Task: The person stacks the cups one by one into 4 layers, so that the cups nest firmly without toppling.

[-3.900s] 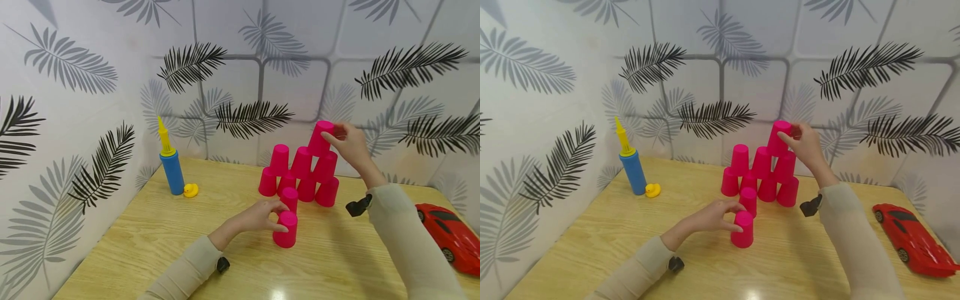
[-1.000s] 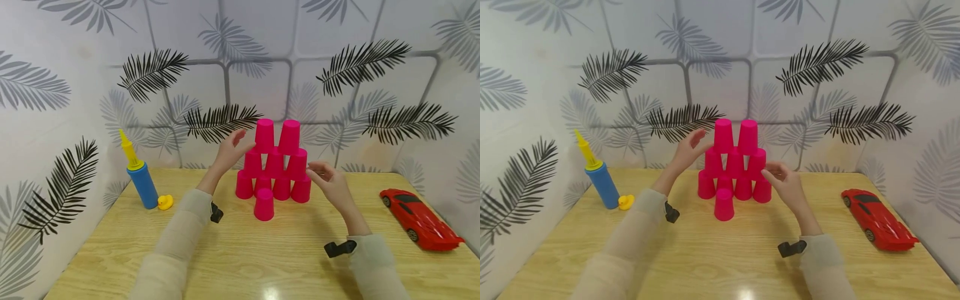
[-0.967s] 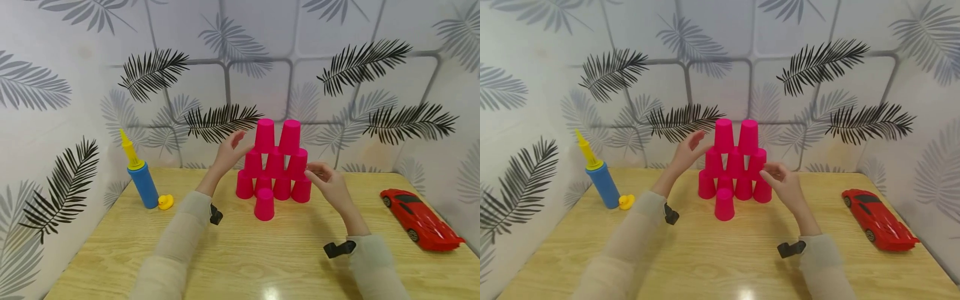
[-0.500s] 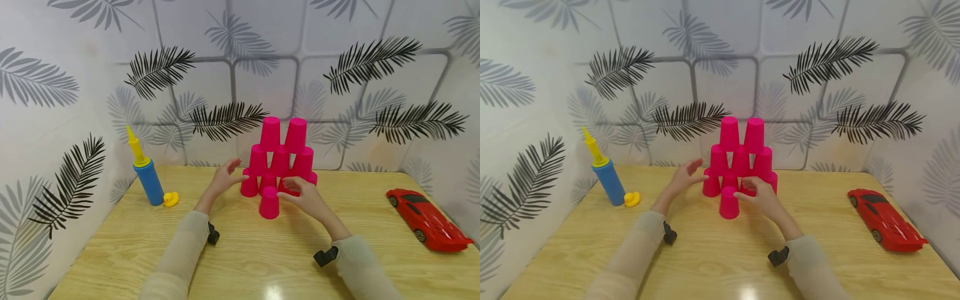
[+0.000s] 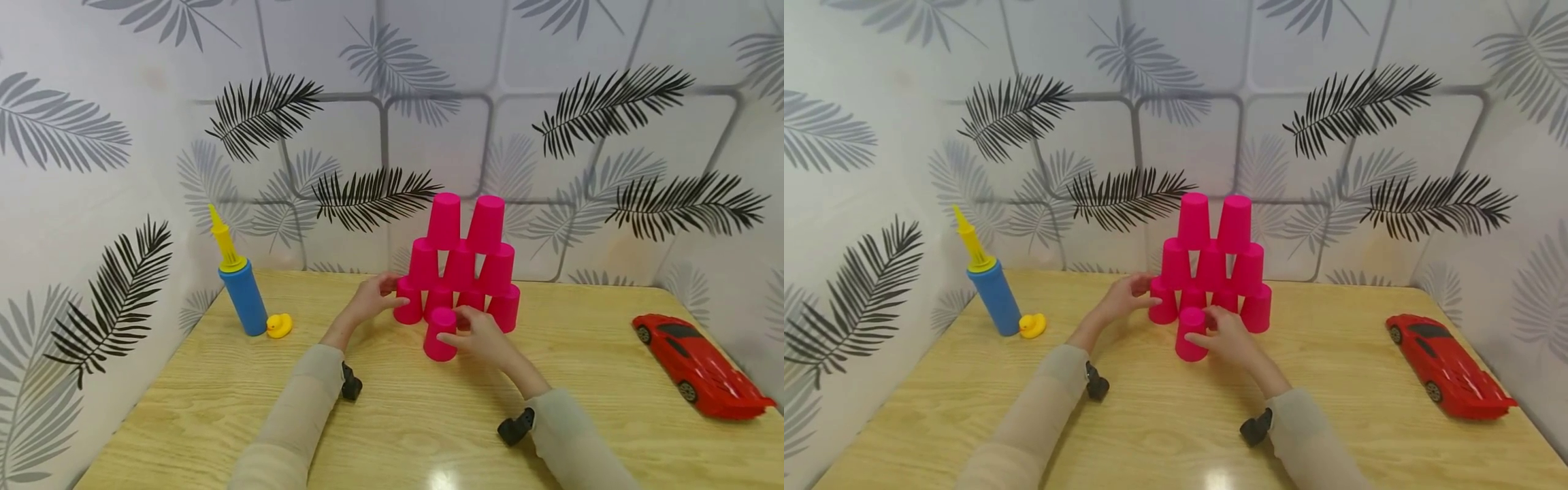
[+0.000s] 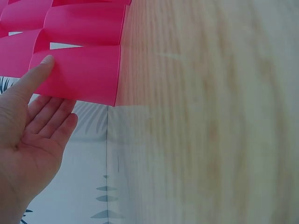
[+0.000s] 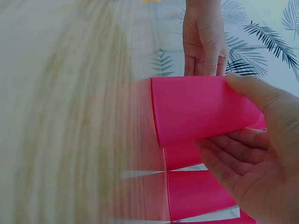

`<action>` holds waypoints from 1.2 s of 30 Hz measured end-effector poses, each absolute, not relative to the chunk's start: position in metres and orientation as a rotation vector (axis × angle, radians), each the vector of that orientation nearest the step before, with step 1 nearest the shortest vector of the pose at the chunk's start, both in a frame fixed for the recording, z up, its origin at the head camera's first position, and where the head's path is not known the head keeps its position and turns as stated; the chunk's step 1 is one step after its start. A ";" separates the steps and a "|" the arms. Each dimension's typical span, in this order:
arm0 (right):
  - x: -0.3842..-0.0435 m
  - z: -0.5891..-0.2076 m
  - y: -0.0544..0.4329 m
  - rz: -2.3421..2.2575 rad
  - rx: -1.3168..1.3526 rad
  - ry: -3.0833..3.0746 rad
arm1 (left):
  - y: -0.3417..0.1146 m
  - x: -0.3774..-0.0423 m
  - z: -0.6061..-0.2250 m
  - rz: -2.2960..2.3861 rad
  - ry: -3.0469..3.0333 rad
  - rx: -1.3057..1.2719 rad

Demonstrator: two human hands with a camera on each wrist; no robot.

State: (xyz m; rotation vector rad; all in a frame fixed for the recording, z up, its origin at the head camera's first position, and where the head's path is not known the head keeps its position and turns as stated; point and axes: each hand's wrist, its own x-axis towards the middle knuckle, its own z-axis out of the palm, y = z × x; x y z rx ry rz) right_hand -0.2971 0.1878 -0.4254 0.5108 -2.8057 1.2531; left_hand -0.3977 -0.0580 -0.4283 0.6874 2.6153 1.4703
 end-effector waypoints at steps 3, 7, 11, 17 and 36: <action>-0.295 -0.420 0.189 1.247 0.536 -2.776 | -0.058 -0.399 -0.429 1.462 2.628 0.695; -0.292 -0.404 0.196 1.314 0.549 -2.671 | -0.059 -0.400 -0.429 1.465 2.633 0.684; -0.289 -0.380 0.204 1.415 0.491 -2.490 | -0.060 -0.401 -0.428 1.465 2.628 0.665; -0.290 -0.339 0.211 1.689 0.352 -1.966 | -0.059 -0.402 -0.430 1.407 2.626 0.679; -0.372 -0.236 0.216 1.156 0.305 -2.103 | -0.065 -0.404 -0.432 1.416 2.614 0.710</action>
